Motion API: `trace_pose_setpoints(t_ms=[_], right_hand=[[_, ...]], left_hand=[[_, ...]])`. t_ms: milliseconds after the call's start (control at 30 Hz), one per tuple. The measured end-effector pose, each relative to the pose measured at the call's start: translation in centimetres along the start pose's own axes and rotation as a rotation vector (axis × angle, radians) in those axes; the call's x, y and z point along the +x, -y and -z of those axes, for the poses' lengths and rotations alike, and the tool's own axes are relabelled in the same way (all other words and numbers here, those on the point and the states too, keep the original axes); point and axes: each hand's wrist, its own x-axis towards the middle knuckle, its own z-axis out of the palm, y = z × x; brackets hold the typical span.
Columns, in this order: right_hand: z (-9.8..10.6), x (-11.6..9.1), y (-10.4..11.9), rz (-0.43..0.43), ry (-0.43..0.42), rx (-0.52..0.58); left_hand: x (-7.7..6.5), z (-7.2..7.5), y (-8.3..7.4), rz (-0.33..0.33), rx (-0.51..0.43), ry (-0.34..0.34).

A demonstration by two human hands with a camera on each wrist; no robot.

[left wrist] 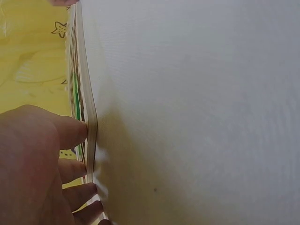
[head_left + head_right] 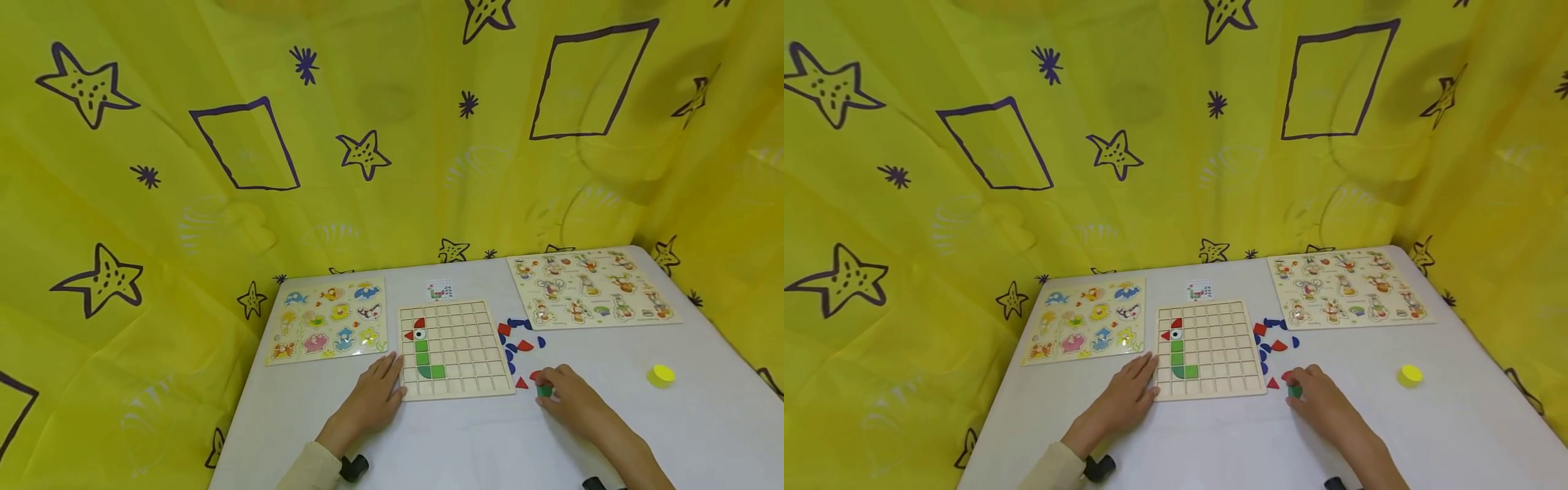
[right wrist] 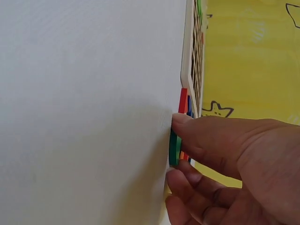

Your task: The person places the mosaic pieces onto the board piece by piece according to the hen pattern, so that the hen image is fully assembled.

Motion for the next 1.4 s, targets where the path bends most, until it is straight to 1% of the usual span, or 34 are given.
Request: trace_pose_setpoints(t_ms=[100,267,467,667,833,967,1100,1200,1400], right_hand=[[0.1,-0.2,-0.3,-0.030,-0.003,0.003],[0.4,-0.2,-0.7,-0.023,-0.019,0.011],[1.2,0.2,-0.9,-0.024,-0.032,0.015],[1.7,1.2,-0.2,0.036,-0.064,0.011],[1.6,2.1,1.4,0.071,-0.073,0.022],[0.9,3.1,2.9,0.106,-0.074,0.035],[-0.1,4.1,4.8,0.155,-0.087,0.022],[-1.0,5.0,6.2,0.180,-0.074,0.018],[-3.1,6.6,8.8,0.174,-0.021,0.025]], left_hand=[[0.0,0.0,0.0,-0.001,-0.001,-0.001],[0.0,0.0,0.0,-0.005,0.006,-0.006],[0.1,0.0,0.0,-0.009,0.009,-0.007],[0.0,0.0,0.0,-0.005,0.016,-0.005],[0.0,0.0,0.0,-0.006,0.007,0.002],[0.1,0.1,-0.1,-0.007,0.013,0.003],[0.0,0.2,-0.1,-0.003,0.009,0.004],[-0.1,0.3,-0.2,-0.003,-0.001,0.001],[0.0,0.0,0.0,-0.001,-0.002,0.006]])
